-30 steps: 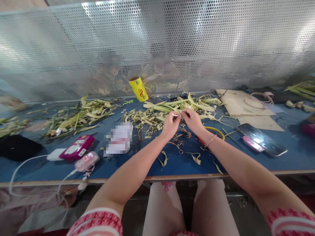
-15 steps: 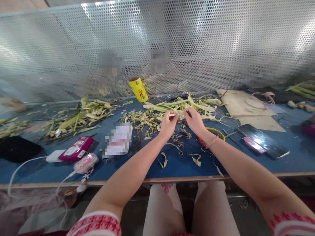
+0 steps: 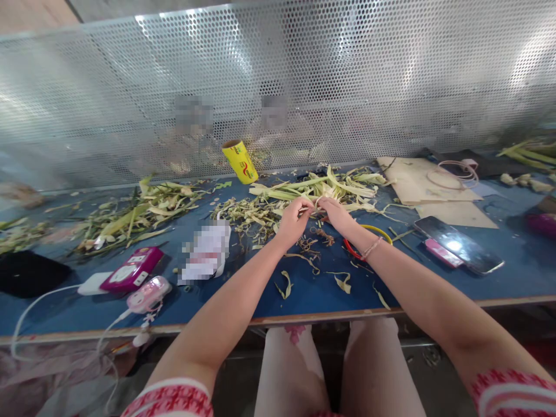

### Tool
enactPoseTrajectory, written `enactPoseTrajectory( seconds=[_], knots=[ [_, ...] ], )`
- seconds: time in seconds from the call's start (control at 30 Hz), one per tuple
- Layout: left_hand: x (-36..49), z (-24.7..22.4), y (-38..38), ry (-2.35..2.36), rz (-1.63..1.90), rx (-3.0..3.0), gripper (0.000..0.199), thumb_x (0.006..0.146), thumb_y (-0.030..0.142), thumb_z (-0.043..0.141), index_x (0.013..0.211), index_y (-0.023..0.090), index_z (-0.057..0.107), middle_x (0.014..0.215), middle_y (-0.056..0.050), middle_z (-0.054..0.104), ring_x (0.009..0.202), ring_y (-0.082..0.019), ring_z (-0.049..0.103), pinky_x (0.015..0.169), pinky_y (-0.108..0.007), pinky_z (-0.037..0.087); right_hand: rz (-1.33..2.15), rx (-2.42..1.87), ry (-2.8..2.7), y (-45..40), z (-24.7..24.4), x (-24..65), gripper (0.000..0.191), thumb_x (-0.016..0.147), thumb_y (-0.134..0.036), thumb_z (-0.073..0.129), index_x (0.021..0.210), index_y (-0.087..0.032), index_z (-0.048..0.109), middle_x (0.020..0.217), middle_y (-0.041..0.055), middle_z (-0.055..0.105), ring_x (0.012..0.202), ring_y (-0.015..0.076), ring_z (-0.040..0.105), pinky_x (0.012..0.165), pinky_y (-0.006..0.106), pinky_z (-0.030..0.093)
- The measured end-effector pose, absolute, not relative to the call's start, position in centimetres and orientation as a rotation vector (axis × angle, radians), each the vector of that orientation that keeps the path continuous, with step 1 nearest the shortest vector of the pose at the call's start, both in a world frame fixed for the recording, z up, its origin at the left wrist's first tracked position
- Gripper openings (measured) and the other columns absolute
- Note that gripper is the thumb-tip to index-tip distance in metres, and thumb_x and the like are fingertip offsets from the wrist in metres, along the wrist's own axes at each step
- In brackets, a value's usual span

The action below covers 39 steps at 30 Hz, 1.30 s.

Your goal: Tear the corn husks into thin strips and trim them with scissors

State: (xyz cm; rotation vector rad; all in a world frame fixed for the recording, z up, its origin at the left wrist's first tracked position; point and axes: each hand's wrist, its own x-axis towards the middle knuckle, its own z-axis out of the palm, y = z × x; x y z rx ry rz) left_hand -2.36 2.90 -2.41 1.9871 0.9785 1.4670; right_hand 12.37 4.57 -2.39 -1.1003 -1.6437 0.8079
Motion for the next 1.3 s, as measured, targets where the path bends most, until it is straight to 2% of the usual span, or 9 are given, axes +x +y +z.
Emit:
enactPoseTrajectory(
  seconds=[0.17, 0.3, 0.4, 0.57, 0.7, 0.9, 1.13, 1.3],
  knots=[
    [-2.1, -2.3, 2.6, 0.974, 1.384, 1.951, 0.007, 0.082, 0.017, 0.057, 0.076, 0.02, 0.059, 0.083, -0.002, 0.065, 0.083, -0.016, 0.062, 0.081, -0.029, 0.051, 1.298, -1.087, -1.2, 4.2, -1.7, 12.0, 0.024, 0.081, -0.039, 0.053, 0.07, -0.02, 0.062, 0.074, 0.0022, 0.065, 0.074, 0.0172, 0.061, 0.055, 0.025, 0.043],
    [-2.0, -2.7, 2.7, 0.94, 1.32, 1.908, 0.004, 0.081, 0.018, 0.057, 0.077, 0.019, 0.059, 0.083, -0.001, 0.065, 0.081, -0.015, 0.062, 0.078, -0.028, 0.051, 1.457, -1.054, -1.098, 3.6, -0.5, 12.3, 0.042, 0.082, -0.058, 0.053, 0.066, -0.02, 0.062, 0.061, 0.0022, 0.062, 0.061, 0.0144, 0.058, 0.055, 0.025, 0.045],
    [-2.0, -2.6, 2.7, 0.954, 1.301, 1.874, 0.002, 0.079, 0.019, 0.06, 0.077, 0.019, 0.059, 0.081, -0.001, 0.065, 0.078, -0.015, 0.062, 0.077, -0.028, 0.051, 1.513, -1.049, -1.107, 3.4, -0.1, 12.5, 0.044, 0.082, -0.059, 0.055, 0.063, -0.02, 0.061, 0.058, 0.003, 0.061, 0.058, 0.014, 0.057, 0.057, 0.026, 0.047],
    [-1.7, -2.5, 2.9, 0.937, 1.271, 1.822, 0.002, 0.078, 0.019, 0.06, 0.076, 0.018, 0.06, 0.076, -0.001, 0.066, 0.073, -0.015, 0.064, 0.075, -0.028, 0.052, 1.466, -0.962, -1.103, 3.3, -0.1, 12.7, 0.03, 0.062, -0.042, 0.079, 0.059, -0.019, 0.058, 0.058, -0.0013, 0.058, 0.059, 0.0121, 0.055, 0.063, 0.027, 0.049],
    [-1.2, -2.9, 3.2, 0.953, 1.225, 1.741, 0.003, 0.079, 0.02, 0.062, 0.077, 0.018, 0.06, 0.073, -0.001, 0.067, 0.072, -0.016, 0.067, 0.074, -0.03, 0.052, 1.347, -0.904, -1.159, 3.6, -0.5, 13.0, 0.031, 0.051, -0.038, 0.082, 0.064, -0.018, 0.063, 0.063, -0.0026, 0.06, 0.061, 0.0107, 0.054, 0.062, 0.026, 0.045],
    [-1.0, -3.0, 3.4, 0.954, 1.22, 1.645, 0.007, 0.077, 0.022, 0.065, 0.075, 0.017, 0.06, 0.072, -0.001, 0.067, 0.073, -0.017, 0.07, 0.077, -0.032, 0.053, 1.174, -0.901, -1.235, 4.5, -1.3, 13.2, 0.023, 0.051, -0.034, 0.076, 0.062, -0.018, 0.064, 0.059, -0.0043, 0.059, 0.06, 0.0097, 0.05, 0.064, 0.027, 0.042],
    [-2.6, -2.9, 3.9, 1.0, 1.302, 1.57, 0.025, 0.069, 0.037, 0.075, 0.073, 0.017, 0.06, 0.066, 0.001, 0.065, 0.065, -0.016, 0.067, 0.07, -0.03, 0.052, 1.141, -0.866, -1.305, 4.5, -1.4, 12.4, 0.022, 0.058, -0.037, 0.072, 0.065, -0.019, 0.062, 0.057, -0.0054, 0.055, 0.059, 0.0103, 0.049, 0.065, 0.028, 0.042],
    [-2.8, -3.3, 3.9, 0.949, 1.367, 1.455, 0.032, 0.062, 0.041, 0.079, 0.075, 0.016, 0.065, 0.071, 0.001, 0.067, 0.066, -0.014, 0.064, 0.073, -0.031, 0.054, 1.091, -0.837, -1.417, 4.2, -1.4, 11.5, 0.015, 0.066, -0.033, 0.068, 0.071, -0.02, 0.062, 0.068, -0.0022, 0.059, 0.068, 0.0131, 0.056, 0.071, 0.029, 0.046]
  ],
)
